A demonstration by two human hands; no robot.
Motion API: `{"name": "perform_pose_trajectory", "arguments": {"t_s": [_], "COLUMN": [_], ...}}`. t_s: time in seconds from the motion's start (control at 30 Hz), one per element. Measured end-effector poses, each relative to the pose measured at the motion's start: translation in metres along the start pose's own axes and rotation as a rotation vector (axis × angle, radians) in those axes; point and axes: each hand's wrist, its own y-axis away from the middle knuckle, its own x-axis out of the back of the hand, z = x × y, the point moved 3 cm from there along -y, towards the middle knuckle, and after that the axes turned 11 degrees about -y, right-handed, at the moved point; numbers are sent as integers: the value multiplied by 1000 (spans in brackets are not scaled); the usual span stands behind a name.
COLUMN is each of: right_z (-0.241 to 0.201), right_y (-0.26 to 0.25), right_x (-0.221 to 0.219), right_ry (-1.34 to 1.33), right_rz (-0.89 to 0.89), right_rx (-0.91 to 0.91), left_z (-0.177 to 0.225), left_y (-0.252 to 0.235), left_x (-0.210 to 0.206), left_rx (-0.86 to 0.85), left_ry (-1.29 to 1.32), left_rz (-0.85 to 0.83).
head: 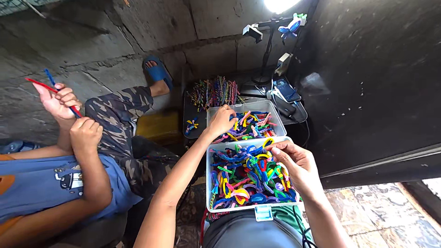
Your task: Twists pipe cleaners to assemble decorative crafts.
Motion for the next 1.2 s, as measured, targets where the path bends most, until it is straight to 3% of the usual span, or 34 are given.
{"name": "perform_pose_trajectory", "arguments": {"t_s": [0.17, 0.37, 0.67, 0.87, 1.07, 1.2], "right_z": [-2, 0, 5, 7, 8, 10], "right_y": [2, 0, 1, 2, 0, 0], "right_x": [-1, -1, -3, -5, -3, -3], "right_ry": [9, 19, 47, 57, 84, 91], "right_rz": [-50, -72, -121, -155, -152, -155], "right_rx": [2, -13, -24, -35, -37, -45], "left_z": [-15, -19, -13, -7, 0, 2], "left_y": [-3, 6, 36, 45, 51, 56], "left_x": [-44, -39, -8, -20, 2, 19], "left_rx": [1, -6, -57, -145, 20, 23], "left_ry": [-152, -122, 254, 135, 228, 385], "left_rz": [-339, -440, -167, -102, 177, 289]}}
